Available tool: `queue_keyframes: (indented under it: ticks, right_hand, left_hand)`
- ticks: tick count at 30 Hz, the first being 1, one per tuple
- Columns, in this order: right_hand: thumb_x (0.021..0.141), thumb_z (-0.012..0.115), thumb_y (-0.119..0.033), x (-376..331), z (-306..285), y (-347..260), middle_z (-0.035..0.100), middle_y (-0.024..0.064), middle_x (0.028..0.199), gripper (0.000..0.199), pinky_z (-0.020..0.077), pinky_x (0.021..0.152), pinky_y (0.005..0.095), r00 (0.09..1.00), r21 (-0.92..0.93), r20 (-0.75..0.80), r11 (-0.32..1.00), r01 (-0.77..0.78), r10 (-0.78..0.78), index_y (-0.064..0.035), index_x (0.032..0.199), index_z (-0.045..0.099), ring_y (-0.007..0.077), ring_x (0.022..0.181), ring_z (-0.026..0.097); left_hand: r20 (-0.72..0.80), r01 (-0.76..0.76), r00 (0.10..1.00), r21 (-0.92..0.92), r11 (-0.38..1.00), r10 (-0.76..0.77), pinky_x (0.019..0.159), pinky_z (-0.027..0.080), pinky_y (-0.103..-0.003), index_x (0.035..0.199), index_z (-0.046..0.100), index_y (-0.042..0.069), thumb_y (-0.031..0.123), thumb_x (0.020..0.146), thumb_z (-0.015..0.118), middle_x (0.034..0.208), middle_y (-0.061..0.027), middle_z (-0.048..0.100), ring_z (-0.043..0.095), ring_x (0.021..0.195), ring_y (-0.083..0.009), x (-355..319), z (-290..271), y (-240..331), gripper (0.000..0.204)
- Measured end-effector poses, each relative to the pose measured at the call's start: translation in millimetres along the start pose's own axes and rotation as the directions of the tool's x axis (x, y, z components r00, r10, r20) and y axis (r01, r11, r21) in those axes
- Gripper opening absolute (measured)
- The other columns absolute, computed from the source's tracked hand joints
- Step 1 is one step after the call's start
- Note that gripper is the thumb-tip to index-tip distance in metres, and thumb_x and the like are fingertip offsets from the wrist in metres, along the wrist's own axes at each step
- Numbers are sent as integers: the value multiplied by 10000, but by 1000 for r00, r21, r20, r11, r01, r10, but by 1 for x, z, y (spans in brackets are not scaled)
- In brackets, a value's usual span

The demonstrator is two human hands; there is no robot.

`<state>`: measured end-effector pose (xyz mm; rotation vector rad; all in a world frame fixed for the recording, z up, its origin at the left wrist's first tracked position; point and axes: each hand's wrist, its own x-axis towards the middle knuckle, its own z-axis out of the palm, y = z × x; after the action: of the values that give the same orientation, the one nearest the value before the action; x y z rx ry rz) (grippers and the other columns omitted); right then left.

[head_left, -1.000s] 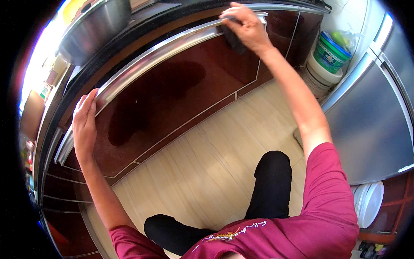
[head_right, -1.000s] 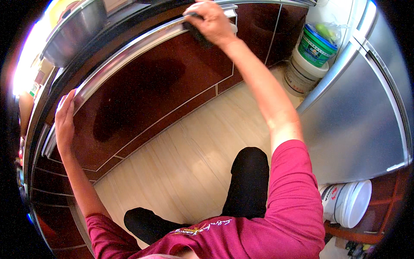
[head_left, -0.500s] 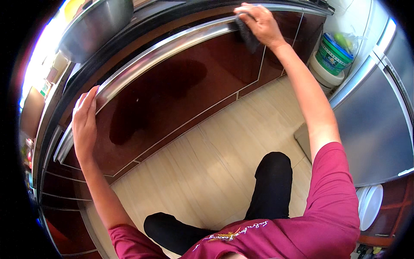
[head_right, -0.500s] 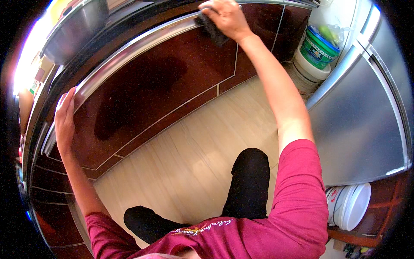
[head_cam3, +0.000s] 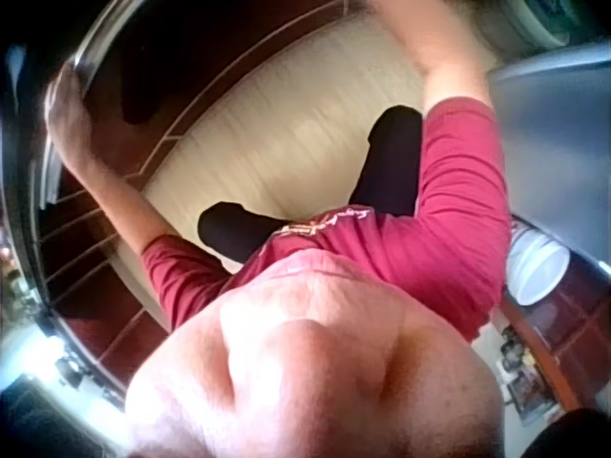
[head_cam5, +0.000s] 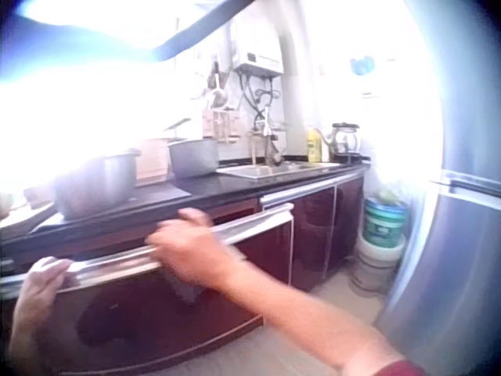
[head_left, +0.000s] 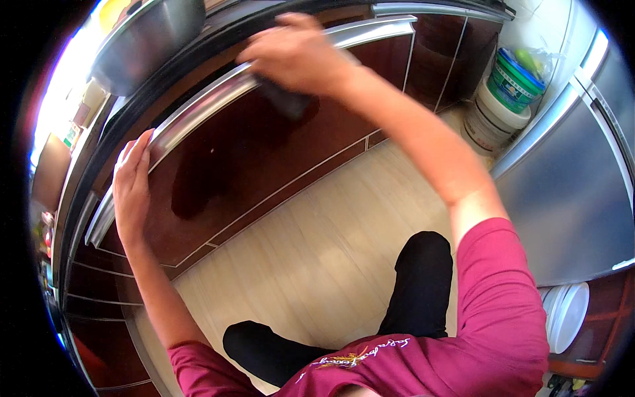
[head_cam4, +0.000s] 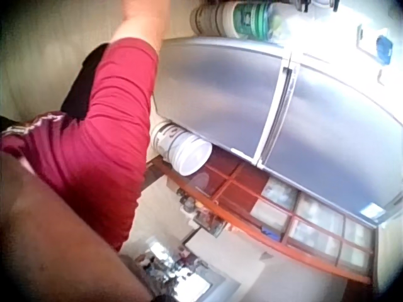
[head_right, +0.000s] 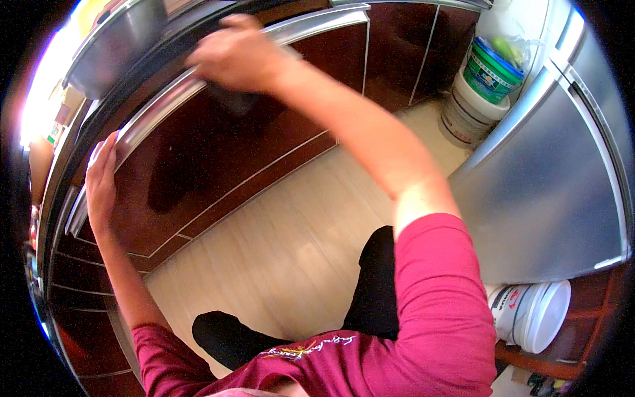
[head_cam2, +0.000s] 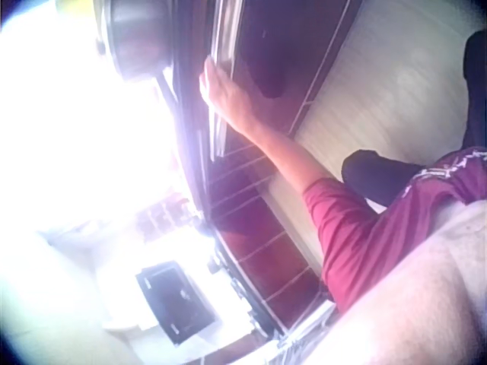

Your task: The person wipes the exterior surface and handle of a kitchen cabinet using a cloth. They crouch down to wipe the lower panel and opening mechanism, then open the drawer to wipe along the top inner edge before closing it.

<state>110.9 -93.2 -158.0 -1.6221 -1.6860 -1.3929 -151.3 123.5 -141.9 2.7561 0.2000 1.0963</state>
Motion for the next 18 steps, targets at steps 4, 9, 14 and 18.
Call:
queue_keyframes:
  ticks: [4,9,14,18]
  right_hand:
    - [922,524,-343,-73,-56,94,669,60,1014,257,362,947,464,952,2,53,953,-303,302,-143,1001,665,288,1088,573]
    - [931,546,-298,-63,-43,92,678,46,1018,250,401,975,382,992,94,-34,989,-117,121,-86,988,664,251,1084,589]
    - [850,631,-306,10,26,-25,670,30,839,186,500,732,361,988,75,-147,996,53,-42,-127,894,656,216,788,650]
    - [849,613,-342,49,30,-77,650,61,775,221,519,606,368,1000,132,18,991,-6,3,-128,895,640,257,673,649]
  left_hand:
    - [0,-22,1000,8,1000,22,862,413,-312,1155,605,12,144,947,455,1001,-121,598,574,949,-242,3,6,2,289]
    - [-2,-45,999,-16,999,45,814,418,-322,1128,610,4,135,943,450,927,-121,592,571,878,-243,6,10,7,277]
    - [-14,-44,999,9,999,44,793,420,-322,1139,607,8,130,939,456,887,-113,591,570,849,-230,3,10,6,279]
    - [-4,-58,998,-17,998,58,791,422,-319,1151,605,14,136,943,457,884,-110,589,570,842,-219,5,13,7,283]
